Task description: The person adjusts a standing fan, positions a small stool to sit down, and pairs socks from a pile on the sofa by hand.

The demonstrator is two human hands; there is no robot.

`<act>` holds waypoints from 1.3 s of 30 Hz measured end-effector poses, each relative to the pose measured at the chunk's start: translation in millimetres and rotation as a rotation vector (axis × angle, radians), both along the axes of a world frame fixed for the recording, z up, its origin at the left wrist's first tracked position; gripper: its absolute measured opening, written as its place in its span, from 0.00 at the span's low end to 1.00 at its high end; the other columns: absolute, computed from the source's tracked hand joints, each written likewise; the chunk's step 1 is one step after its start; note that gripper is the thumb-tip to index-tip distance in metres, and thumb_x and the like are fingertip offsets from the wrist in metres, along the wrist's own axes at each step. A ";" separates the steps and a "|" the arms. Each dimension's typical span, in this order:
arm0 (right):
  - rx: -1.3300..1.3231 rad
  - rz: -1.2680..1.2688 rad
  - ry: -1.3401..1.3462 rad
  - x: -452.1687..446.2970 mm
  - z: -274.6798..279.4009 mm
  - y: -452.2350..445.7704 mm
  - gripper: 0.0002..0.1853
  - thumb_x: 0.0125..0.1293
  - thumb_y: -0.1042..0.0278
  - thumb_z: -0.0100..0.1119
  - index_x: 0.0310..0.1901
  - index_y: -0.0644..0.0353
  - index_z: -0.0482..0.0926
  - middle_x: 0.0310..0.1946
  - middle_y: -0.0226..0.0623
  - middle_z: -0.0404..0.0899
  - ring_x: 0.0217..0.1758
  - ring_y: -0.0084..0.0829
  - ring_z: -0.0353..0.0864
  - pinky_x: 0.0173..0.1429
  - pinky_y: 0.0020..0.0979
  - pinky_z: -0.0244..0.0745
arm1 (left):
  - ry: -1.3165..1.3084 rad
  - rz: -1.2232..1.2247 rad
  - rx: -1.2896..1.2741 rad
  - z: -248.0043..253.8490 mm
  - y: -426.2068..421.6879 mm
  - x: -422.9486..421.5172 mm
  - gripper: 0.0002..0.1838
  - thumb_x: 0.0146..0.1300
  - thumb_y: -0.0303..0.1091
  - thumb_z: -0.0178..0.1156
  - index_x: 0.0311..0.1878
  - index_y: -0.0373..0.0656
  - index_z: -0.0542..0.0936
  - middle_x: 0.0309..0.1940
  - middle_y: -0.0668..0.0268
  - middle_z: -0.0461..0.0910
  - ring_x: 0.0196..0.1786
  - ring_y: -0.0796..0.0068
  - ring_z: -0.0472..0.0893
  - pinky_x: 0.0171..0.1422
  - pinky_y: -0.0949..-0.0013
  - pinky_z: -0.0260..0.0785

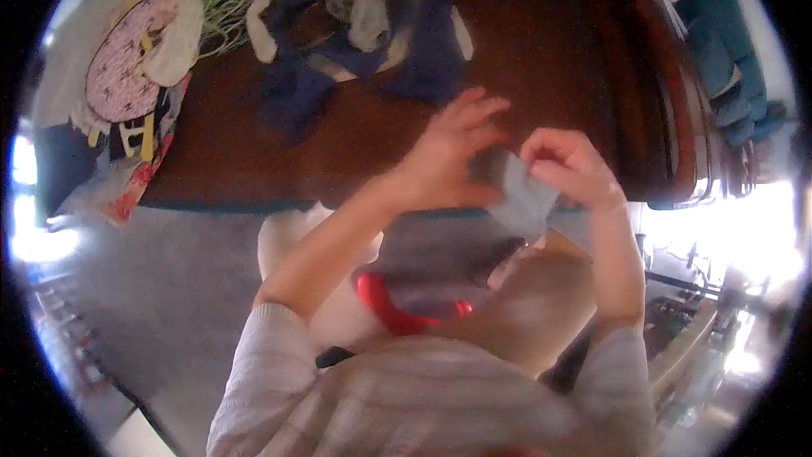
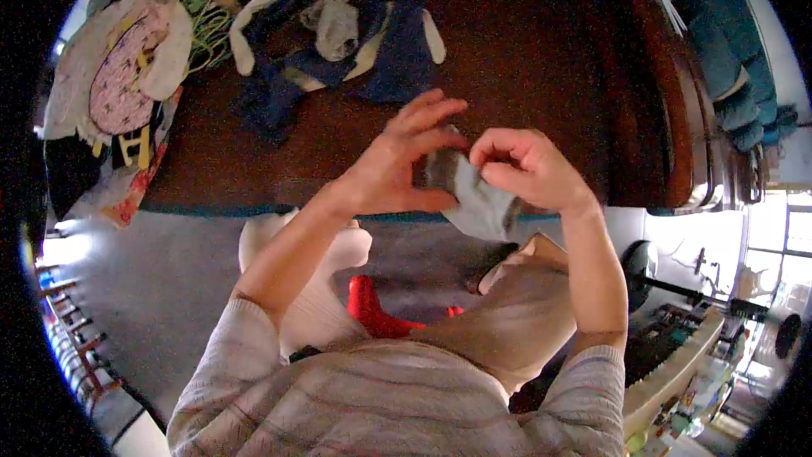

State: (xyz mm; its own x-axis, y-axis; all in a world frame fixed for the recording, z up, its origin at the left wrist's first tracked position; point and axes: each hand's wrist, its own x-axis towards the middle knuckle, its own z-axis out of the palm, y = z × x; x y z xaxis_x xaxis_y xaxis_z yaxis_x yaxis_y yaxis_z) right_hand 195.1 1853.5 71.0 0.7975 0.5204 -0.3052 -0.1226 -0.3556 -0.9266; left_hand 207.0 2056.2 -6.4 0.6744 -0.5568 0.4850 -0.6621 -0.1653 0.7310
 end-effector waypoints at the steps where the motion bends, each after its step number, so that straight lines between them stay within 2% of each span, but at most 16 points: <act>1: -0.004 0.055 0.014 4.6 -0.2 -0.8 0.03 0.52 0.76 0.51 0.29 0.63 0.74 0.29 0.26 0.75 0.32 0.14 0.70 0.38 0.19 0.66 | 0.008 -0.061 -0.039 -1.2 0.8 0.2 0.25 0.34 0.37 0.69 0.40 0.42 0.76 0.57 0.58 0.62 0.63 0.53 0.56 0.64 0.56 0.50; 2: -0.009 0.107 0.027 12.6 -1.3 -5.5 0.04 0.52 0.76 0.51 0.30 0.63 0.75 0.29 0.26 0.75 0.32 0.14 0.70 0.38 0.19 0.66 | 0.033 -0.120 -0.129 -4.2 -0.3 1.1 0.20 0.37 0.38 0.69 0.33 0.38 0.76 0.47 0.56 0.72 0.54 0.57 0.68 0.57 0.61 0.60; 5: -0.106 0.167 0.001 43.2 -7.3 -16.2 0.05 0.51 0.75 0.52 0.31 0.62 0.75 0.28 0.25 0.75 0.32 0.15 0.70 0.39 0.19 0.66 | 0.586 -0.140 0.128 14.6 9.7 1.0 0.17 0.40 0.36 0.67 0.33 0.37 0.76 0.33 0.59 0.77 0.39 0.63 0.77 0.45 0.66 0.67; 6: -0.170 0.138 -0.019 55.6 -12.5 -19.9 0.05 0.51 0.74 0.54 0.31 0.62 0.76 0.28 0.26 0.75 0.33 0.16 0.71 0.40 0.20 0.67 | 0.466 -0.032 0.015 0.6 7.2 1.8 0.16 0.43 0.36 0.64 0.34 0.37 0.76 0.25 0.60 0.77 0.31 0.67 0.78 0.37 0.68 0.68; 12: -0.391 -0.064 -0.573 127.7 -44.9 54.8 0.15 0.51 0.66 0.60 0.39 0.64 0.76 0.34 0.37 0.79 0.37 0.25 0.77 0.43 0.27 0.71 | 0.343 0.383 0.322 -35.4 9.1 14.8 0.18 0.47 0.33 0.58 0.44 0.44 0.72 0.30 0.55 0.78 0.36 0.57 0.78 0.41 0.61 0.69; 13: -0.272 -0.087 -0.618 132.1 -53.6 81.7 0.20 0.49 0.58 0.62 0.41 0.63 0.75 0.35 0.41 0.78 0.38 0.30 0.78 0.43 0.29 0.71 | 0.331 0.396 0.358 -35.3 9.5 15.7 0.18 0.47 0.32 0.57 0.45 0.45 0.72 0.30 0.56 0.77 0.36 0.56 0.77 0.41 0.60 0.69; 15: -0.405 -0.079 -0.783 139.5 -59.9 133.2 0.32 0.44 0.45 0.62 0.46 0.61 0.73 0.39 0.43 0.77 0.40 0.37 0.77 0.44 0.32 0.72 | 0.307 0.421 0.432 -35.4 11.3 17.2 0.19 0.47 0.31 0.56 0.46 0.47 0.71 0.31 0.56 0.77 0.35 0.54 0.77 0.41 0.58 0.69; 19: -0.748 -0.135 -1.034 162.2 -88.1 169.1 0.22 0.48 0.54 0.57 0.44 0.57 0.74 0.37 0.43 0.77 0.40 0.41 0.77 0.44 0.38 0.71 | 0.221 0.485 0.415 -32.2 19.3 18.2 0.19 0.46 0.31 0.57 0.45 0.46 0.72 0.34 0.56 0.76 0.36 0.56 0.77 0.41 0.59 0.70; 21: -0.574 -0.221 -0.949 171.7 -72.0 149.9 0.15 0.47 0.62 0.54 0.37 0.58 0.78 0.32 0.47 0.77 0.37 0.43 0.77 0.43 0.37 0.72 | 0.185 0.539 0.373 -24.0 22.0 17.6 0.19 0.45 0.30 0.58 0.45 0.46 0.72 0.34 0.56 0.75 0.35 0.58 0.77 0.40 0.61 0.70; 22: -0.309 -0.260 -0.807 172.5 -62.3 132.5 0.15 0.47 0.63 0.54 0.37 0.59 0.78 0.30 0.46 0.77 0.35 0.40 0.78 0.41 0.34 0.71 | 0.194 0.550 0.258 -24.0 23.8 19.2 0.19 0.46 0.29 0.58 0.45 0.45 0.72 0.34 0.58 0.75 0.34 0.62 0.77 0.39 0.64 0.70; 25: 0.198 -0.238 -0.404 146.8 -17.8 84.3 0.12 0.50 0.73 0.48 0.37 0.64 0.75 0.29 0.30 0.75 0.32 0.22 0.72 0.36 0.24 0.68 | 0.298 0.553 -0.111 -24.7 29.7 29.5 0.19 0.47 0.28 0.60 0.45 0.41 0.72 0.34 0.63 0.75 0.33 0.72 0.76 0.37 0.72 0.69; 30: 0.461 -0.243 0.026 85.6 12.0 23.9 0.15 0.53 0.75 0.38 0.42 0.63 0.70 0.34 0.32 0.73 0.37 0.24 0.73 0.43 0.26 0.71 | 0.766 0.379 -0.696 -3.1 34.8 29.3 0.22 0.48 0.24 0.60 0.49 0.40 0.69 0.43 0.69 0.71 0.41 0.78 0.72 0.40 0.75 0.67; 33: 0.559 -0.335 0.071 55.0 11.5 7.7 0.15 0.54 0.74 0.38 0.42 0.64 0.70 0.34 0.33 0.73 0.38 0.24 0.73 0.43 0.26 0.71 | 0.891 0.036 -0.785 2.2 23.1 20.5 0.25 0.48 0.23 0.60 0.52 0.41 0.68 0.48 0.68 0.70 0.44 0.76 0.73 0.44 0.73 0.68; 34: 0.599 -0.336 0.064 45.7 11.4 5.5 0.15 0.55 0.73 0.38 0.43 0.64 0.69 0.34 0.34 0.73 0.38 0.24 0.73 0.42 0.25 0.70 | 0.690 0.026 -0.634 -8.0 13.1 22.4 0.26 0.48 0.23 0.60 0.54 0.41 0.67 0.50 0.68 0.69 0.47 0.74 0.72 0.47 0.70 0.68; 37: 0.630 -0.358 0.096 27.3 8.2 2.1 0.14 0.56 0.72 0.39 0.44 0.64 0.69 0.34 0.34 0.73 0.37 0.24 0.73 0.42 0.23 0.69 | 0.688 -0.224 -0.624 -12.3 -5.1 12.7 0.27 0.48 0.23 0.59 0.55 0.41 0.66 0.50 0.67 0.69 0.48 0.75 0.71 0.49 0.69 0.67; 39: 0.588 -0.322 0.057 21.8 9.0 -3.3 0.14 0.57 0.71 0.41 0.43 0.64 0.70 0.34 0.34 0.74 0.37 0.23 0.74 0.41 0.23 0.69 | 0.898 -0.308 -0.580 -10.9 -7.7 6.5 0.19 0.49 0.22 0.59 0.47 0.40 0.71 0.44 0.68 0.73 0.43 0.78 0.73 0.46 0.72 0.68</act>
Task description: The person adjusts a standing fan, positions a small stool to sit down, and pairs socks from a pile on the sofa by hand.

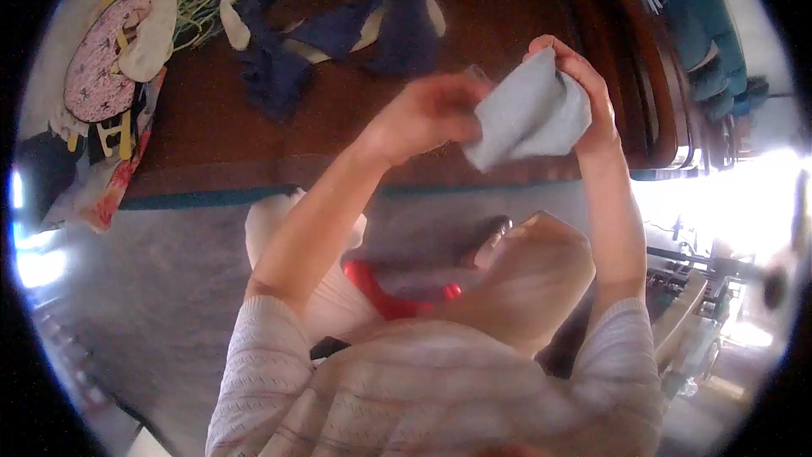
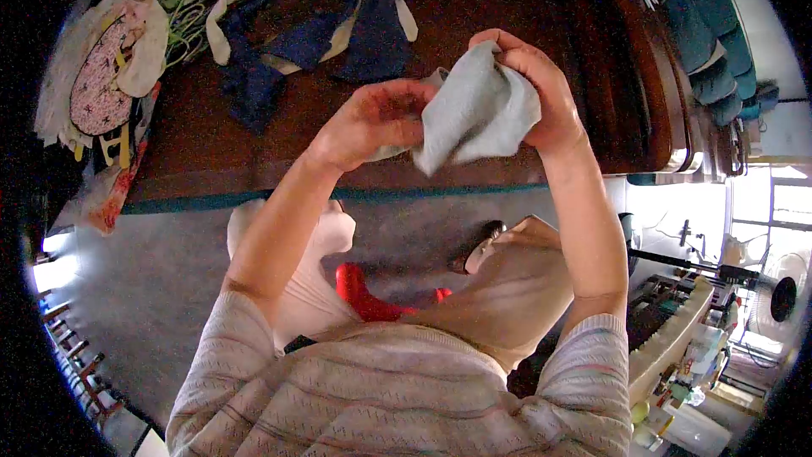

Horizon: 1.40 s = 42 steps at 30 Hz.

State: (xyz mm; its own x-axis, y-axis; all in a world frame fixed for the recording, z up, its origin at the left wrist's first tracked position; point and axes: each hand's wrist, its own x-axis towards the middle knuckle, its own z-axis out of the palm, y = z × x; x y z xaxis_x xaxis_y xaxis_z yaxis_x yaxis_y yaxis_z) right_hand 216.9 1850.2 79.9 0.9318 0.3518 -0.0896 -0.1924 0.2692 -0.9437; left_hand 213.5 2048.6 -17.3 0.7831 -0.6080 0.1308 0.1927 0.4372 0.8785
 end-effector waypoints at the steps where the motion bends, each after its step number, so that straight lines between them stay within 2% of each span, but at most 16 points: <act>1: -0.024 0.013 -0.020 -2.2 0.9 -2.8 0.13 0.57 0.71 0.42 0.43 0.64 0.70 0.34 0.34 0.74 0.37 0.23 0.74 0.41 0.23 0.69 | 0.036 -0.046 0.037 -1.6 1.9 0.7 0.17 0.49 0.21 0.58 0.44 0.39 0.73 0.41 0.68 0.74 0.42 0.78 0.74 0.46 0.73 0.68; 2: -0.048 0.025 -0.040 -4.3 1.1 -5.8 0.13 0.58 0.70 0.43 0.43 0.64 0.71 0.34 0.33 0.74 0.37 0.23 0.74 0.41 0.22 0.69 | 0.070 -0.092 0.075 -3.3 4.2 1.9 0.14 0.49 0.21 0.58 0.42 0.39 0.74 0.39 0.68 0.75 0.41 0.79 0.74 0.45 0.74 0.68; 6: -0.224 -0.233 -0.047 -9.8 2.8 -31.8 0.11 0.58 0.69 0.50 0.41 0.62 0.73 0.33 0.32 0.75 0.35 0.22 0.74 0.39 0.23 0.70 | 0.302 0.014 -0.271 -9.4 12.9 11.5 0.05 0.51 0.19 0.54 0.31 0.41 0.74 0.31 0.68 0.75 0.35 0.78 0.75 0.41 0.75 0.68; 10: -0.305 -0.392 -0.031 -15.4 -2.7 -44.6 0.10 0.58 0.65 0.55 0.38 0.61 0.75 0.30 0.30 0.76 0.32 0.20 0.74 0.37 0.22 0.70 | 0.441 0.010 -0.499 -7.5 5.0 7.3 0.06 0.54 0.22 0.55 0.34 0.42 0.72 0.29 0.67 0.75 0.33 0.74 0.76 0.40 0.73 0.70; 13: -0.302 -0.445 -0.030 -19.5 -10.1 -49.5 0.10 0.58 0.64 0.55 0.38 0.61 0.75 0.30 0.30 0.76 0.32 0.20 0.74 0.37 0.22 0.70 | 0.472 0.012 -0.546 -1.3 5.8 5.6 0.05 0.55 0.24 0.55 0.36 0.42 0.72 0.29 0.67 0.75 0.32 0.74 0.76 0.39 0.72 0.70; 16: -0.252 -0.522 0.017 -25.4 -14.6 -43.1 0.11 0.59 0.64 0.54 0.38 0.62 0.76 0.31 0.30 0.76 0.34 0.21 0.75 0.38 0.22 0.70 | 0.511 -0.170 -0.597 -8.2 15.8 12.3 0.06 0.56 0.26 0.55 0.37 0.43 0.73 0.30 0.68 0.76 0.32 0.75 0.76 0.39 0.71 0.71; 19: -0.115 -0.508 0.028 -29.1 -20.4 -42.8 0.11 0.60 0.66 0.52 0.40 0.64 0.75 0.34 0.33 0.77 0.36 0.24 0.76 0.41 0.24 0.71 | 0.548 -0.172 -0.515 6.9 16.8 6.0 0.07 0.56 0.28 0.56 0.40 0.43 0.75 0.32 0.69 0.76 0.35 0.76 0.76 0.42 0.72 0.70; 22: -0.003 -0.408 0.047 -31.8 -23.3 -42.2 0.12 0.60 0.68 0.50 0.43 0.65 0.74 0.38 0.35 0.77 0.40 0.27 0.76 0.45 0.26 0.71 | 0.401 0.025 -0.236 1.0 6.8 6.6 0.11 0.54 0.31 0.59 0.42 0.43 0.75 0.37 0.70 0.76 0.41 0.75 0.76 0.47 0.71 0.68; 25: 0.003 -0.381 0.130 -34.9 -25.0 -29.9 0.14 0.60 0.70 0.48 0.47 0.66 0.72 0.42 0.36 0.75 0.44 0.28 0.74 0.48 0.26 0.69 | -0.027 0.156 0.115 7.3 0.2 -0.1 0.16 0.50 0.33 0.63 0.43 0.42 0.75 0.42 0.67 0.75 0.47 0.72 0.74 0.52 0.70 0.65; 28: -0.087 -0.272 0.183 -39.3 -19.8 -8.8 0.15 0.60 0.71 0.48 0.48 0.64 0.71 0.41 0.34 0.75 0.44 0.26 0.74 0.48 0.25 0.69 | -0.814 0.473 0.451 19.0 -8.8 -13.4 0.20 0.45 0.34 0.66 0.44 0.42 0.75 0.45 0.63 0.73 0.49 0.70 0.72 0.55 0.69 0.63; 29: -0.123 -0.228 0.175 -40.4 -20.6 -4.4 0.15 0.60 0.70 0.49 0.48 0.63 0.71 0.40 0.33 0.74 0.43 0.24 0.73 0.48 0.24 0.69 | -0.829 0.474 0.417 24.9 -13.6 -21.3 0.19 0.43 0.32 0.67 0.41 0.41 0.76 0.42 0.61 0.74 0.48 0.69 0.72 0.53 0.70 0.62; 32: -0.098 -0.188 0.165 -45.7 -24.4 5.5 0.16 0.61 0.68 0.50 0.50 0.62 0.70 0.41 0.33 0.74 0.42 0.22 0.73 0.46 0.23 0.69 | -0.620 0.393 0.325 17.5 -20.9 -32.9 0.15 0.40 0.27 0.65 0.37 0.42 0.77 0.39 0.60 0.74 0.42 0.63 0.74 0.47 0.70 0.66; 33: -0.040 -0.129 0.146 -47.6 -21.5 2.9 0.19 0.61 0.66 0.51 0.53 0.62 0.67 0.45 0.35 0.72 0.44 0.23 0.73 0.45 0.26 0.71 | -0.586 0.441 0.301 12.5 -22.6 -31.9 0.12 0.43 0.26 0.63 0.35 0.40 0.77 0.35 0.61 0.74 0.39 0.67 0.74 0.44 0.71 0.67; 37: 0.143 -0.148 0.057 -57.4 -19.2 4.3 0.25 0.58 0.66 0.55 0.56 0.62 0.62 0.44 0.37 0.74 0.43 0.27 0.75 0.43 0.30 0.73 | -0.124 0.260 0.162 4.1 -20.7 -24.8 0.04 0.54 0.26 0.58 0.34 0.39 0.76 0.37 0.70 0.74 0.43 0.82 0.70 0.44 0.78 0.64; 40: -0.101 -0.211 0.025 -64.3 -19.8 6.1 0.22 0.57 0.69 0.54 0.53 0.62 0.65 0.39 0.36 0.76 0.39 0.26 0.76 0.42 0.29 0.73 | -0.198 0.259 0.058 -3.6 -26.0 -25.4 0.05 0.52 0.22 0.56 0.34 0.38 0.76 0.38 0.69 0.73 0.43 0.82 0.70 0.45 0.78 0.64; 42: -0.172 -0.257 -0.008 -64.2 -22.6 4.8 0.17 0.57 0.72 0.53 0.50 0.63 0.67 0.37 0.35 0.76 0.37 0.25 0.76 0.41 0.29 0.74 | -0.112 0.238 0.082 3.9 -24.8 -29.9 0.06 0.51 0.20 0.55 0.33 0.38 0.76 0.40 0.67 0.73 0.44 0.80 0.71 0.48 0.76 0.63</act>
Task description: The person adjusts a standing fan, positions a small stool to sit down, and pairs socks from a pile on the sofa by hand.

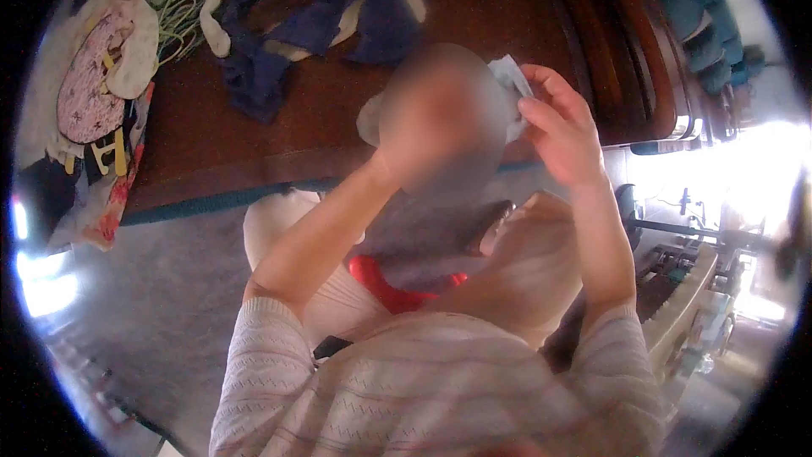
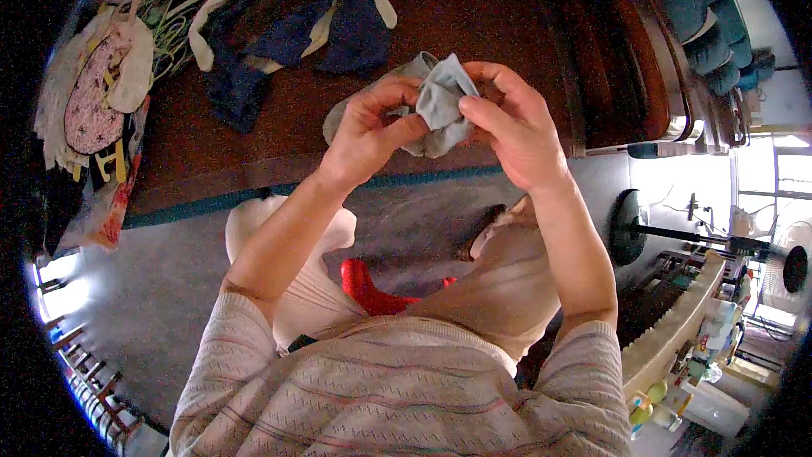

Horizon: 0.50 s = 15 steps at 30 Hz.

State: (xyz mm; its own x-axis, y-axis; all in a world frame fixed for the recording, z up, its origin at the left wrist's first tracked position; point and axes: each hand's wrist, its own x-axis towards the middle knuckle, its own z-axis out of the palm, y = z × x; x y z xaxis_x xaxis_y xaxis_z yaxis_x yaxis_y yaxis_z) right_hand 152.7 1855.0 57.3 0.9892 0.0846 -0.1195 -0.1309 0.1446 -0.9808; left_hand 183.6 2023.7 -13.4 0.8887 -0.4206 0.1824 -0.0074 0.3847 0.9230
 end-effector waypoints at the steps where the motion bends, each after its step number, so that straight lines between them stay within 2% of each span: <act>1: -0.038 -0.022 -0.015 0.6 -0.7 -1.0 0.15 0.57 0.73 0.52 0.48 0.64 0.69 0.36 0.34 0.76 0.36 0.25 0.76 0.40 0.29 0.74 | 0.043 -0.008 0.008 4.2 1.0 -1.3 0.07 0.50 0.20 0.54 0.33 0.38 0.76 0.41 0.66 0.73 0.45 0.79 0.71 0.49 0.75 0.63; 5: 0.074 -0.143 -0.026 1.4 -0.2 -14.6 0.09 0.57 0.75 0.50 0.40 0.64 0.72 0.33 0.31 0.75 0.34 0.22 0.74 0.39 0.24 0.71 | 0.222 -0.110 -0.272 -1.9 12.7 18.2 0.07 0.48 0.20 0.53 0.32 0.38 0.76 0.48 0.61 0.71 0.49 0.72 0.71 0.53 0.70 0.62; 8: 0.022 -0.127 0.015 -0.1 -1.7 -11.6 0.08 0.57 0.75 0.51 0.40 0.64 0.73 0.33 0.31 0.75 0.34 0.21 0.73 0.39 0.22 0.70 | 0.080 -0.112 -0.200 7.4 7.0 10.4 0.06 0.50 0.22 0.55 0.33 0.38 0.77 0.48 0.62 0.72 0.49 0.73 0.70 0.52 0.71 0.62; 11: -0.078 -0.096 -0.040 0.5 -2.5 -8.3 0.07 0.57 0.75 0.53 0.38 0.64 0.73 0.33 0.31 0.75 0.35 0.19 0.72 0.39 0.20 0.68 | 0.208 -0.162 -0.064 24.5 6.2 -0.6 0.06 0.51 0.27 0.59 0.33 0.38 0.77 0.47 0.62 0.72 0.49 0.73 0.70 0.52 0.72 0.61; 14: -0.434 -0.026 -0.146 -1.4 4.0 -6.2 0.06 0.57 0.75 0.55 0.36 0.64 0.74 0.34 0.30 0.74 0.35 0.17 0.71 0.38 0.19 0.67 | -0.127 0.017 0.180 8.4 2.5 1.8 0.08 0.51 0.31 0.62 0.33 0.38 0.78 0.46 0.63 0.72 0.48 0.74 0.70 0.52 0.73 0.61; 15: -0.563 -0.075 -0.287 -0.8 4.1 -7.3 0.05 0.57 0.75 0.55 0.36 0.64 0.74 0.33 0.29 0.74 0.35 0.16 0.70 0.38 0.18 0.67 | -0.220 0.101 0.232 7.0 2.3 2.3 0.09 0.50 0.32 0.62 0.33 0.37 0.78 0.44 0.63 0.73 0.47 0.72 0.71 0.50 0.73 0.63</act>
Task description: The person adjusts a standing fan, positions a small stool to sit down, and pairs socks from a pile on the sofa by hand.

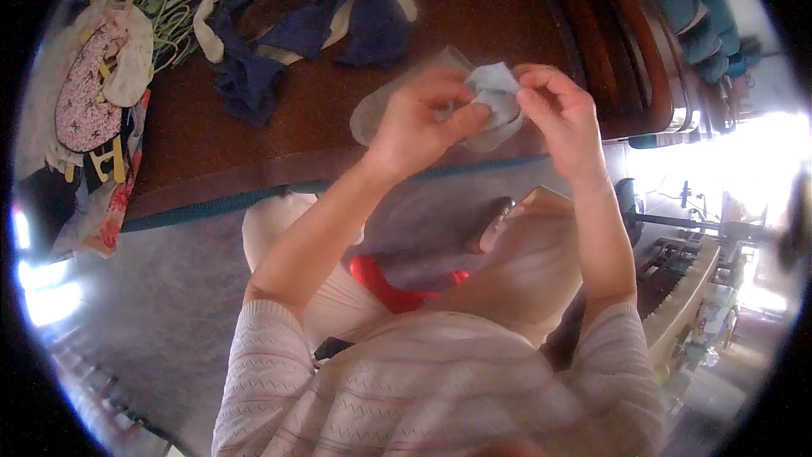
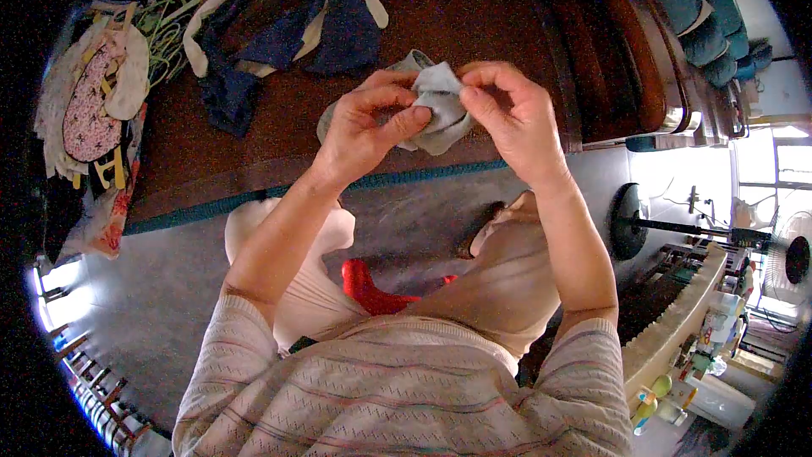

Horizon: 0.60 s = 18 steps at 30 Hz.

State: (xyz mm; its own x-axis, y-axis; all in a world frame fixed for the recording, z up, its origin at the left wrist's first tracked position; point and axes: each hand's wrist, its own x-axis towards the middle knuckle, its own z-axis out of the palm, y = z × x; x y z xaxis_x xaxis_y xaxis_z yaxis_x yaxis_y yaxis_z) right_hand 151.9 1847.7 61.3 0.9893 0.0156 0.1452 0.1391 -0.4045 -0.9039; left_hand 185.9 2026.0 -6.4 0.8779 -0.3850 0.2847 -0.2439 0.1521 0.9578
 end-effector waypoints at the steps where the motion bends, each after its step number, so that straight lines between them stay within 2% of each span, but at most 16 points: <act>1: -0.128 -0.026 -0.147 1.3 -0.2 -1.9 0.05 0.58 0.75 0.54 0.36 0.64 0.74 0.33 0.28 0.74 0.35 0.15 0.70 0.38 0.18 0.67 | -0.101 0.078 0.048 -1.1 0.1 0.5 0.10 0.49 0.33 0.63 0.32 0.37 0.78 0.42 0.63 0.74 0.45 0.70 0.73 0.49 0.72 0.64; 2: -0.256 -0.052 -0.295 2.3 -0.5 -2.7 0.05 0.58 0.74 0.54 0.36 0.64 0.74 0.33 0.27 0.74 0.35 0.15 0.69 0.38 0.18 0.66 | -0.201 0.157 0.097 -1.7 0.5 1.2 0.11 0.48 0.35 0.63 0.32 0.37 0.78 0.40 0.63 0.75 0.44 0.68 0.74 0.48 0.71 0.65; 5: -0.088 -0.072 -0.338 -11.6 6.3 10.1 0.04 0.58 0.75 0.54 0.35 0.65 0.73 0.30 0.26 0.73 0.33 0.13 0.68 0.36 0.16 0.65 | -0.178 0.108 0.062 -1.9 1.2 2.5 0.06 0.51 0.29 0.62 0.31 0.38 0.78 0.44 0.64 0.72 0.44 0.76 0.71 0.48 0.74 0.63; 6: -0.004 -0.092 -0.273 -16.5 8.4 17.2 0.04 0.59 0.74 0.53 0.35 0.65 0.72 0.26 0.24 0.71 0.29 0.12 0.66 0.32 0.14 0.62 | -0.054 0.042 -0.041 -1.5 1.0 2.6 0.05 0.52 0.29 0.61 0.31 0.39 0.77 0.42 0.65 0.73 0.43 0.77 0.71 0.47 0.74 0.63; 11: -0.023 -0.190 -0.198 -5.4 -1.2 12.6 0.07 0.61 0.70 0.52 0.36 0.64 0.72 0.23 0.21 0.68 0.25 0.11 0.61 0.28 0.14 0.58 | 0.587 -0.255 -0.489 3.5 9.1 6.2 0.03 0.58 0.29 0.55 0.31 0.42 0.75 0.33 0.70 0.75 0.36 0.80 0.73 0.43 0.76 0.64; 12: -0.024 -0.195 -0.172 -4.8 -4.7 11.2 0.07 0.61 0.70 0.52 0.37 0.64 0.72 0.23 0.21 0.68 0.26 0.11 0.61 0.29 0.14 0.58 | 0.602 -0.268 -0.551 4.5 7.0 5.4 0.04 0.59 0.32 0.54 0.32 0.42 0.75 0.29 0.72 0.75 0.34 0.81 0.73 0.42 0.77 0.64; 15: -0.005 -0.182 -0.128 -1.5 -4.9 13.3 0.09 0.60 0.69 0.53 0.39 0.64 0.72 0.24 0.20 0.69 0.28 0.11 0.62 0.31 0.13 0.59 | 0.693 -0.270 -0.626 4.7 3.6 2.8 0.05 0.59 0.32 0.54 0.31 0.42 0.75 0.30 0.72 0.76 0.34 0.83 0.73 0.41 0.78 0.65; 16: 0.006 -0.177 -0.121 -1.5 -3.8 14.3 0.10 0.60 0.68 0.54 0.40 0.64 0.72 0.25 0.20 0.69 0.28 0.11 0.62 0.32 0.13 0.59 | 0.673 -0.250 -0.558 3.1 3.0 2.8 0.05 0.59 0.33 0.54 0.32 0.42 0.75 0.30 0.72 0.76 0.34 0.83 0.73 0.41 0.78 0.65; 18: 0.256 -0.002 0.030 -4.5 -0.6 11.7 0.11 0.58 0.67 0.56 0.41 0.64 0.73 0.26 0.21 0.71 0.30 0.11 0.64 0.34 0.14 0.61 | 0.635 -0.207 -0.421 -1.1 2.5 5.0 0.06 0.59 0.34 0.54 0.32 0.42 0.76 0.30 0.72 0.76 0.34 0.84 0.73 0.41 0.78 0.65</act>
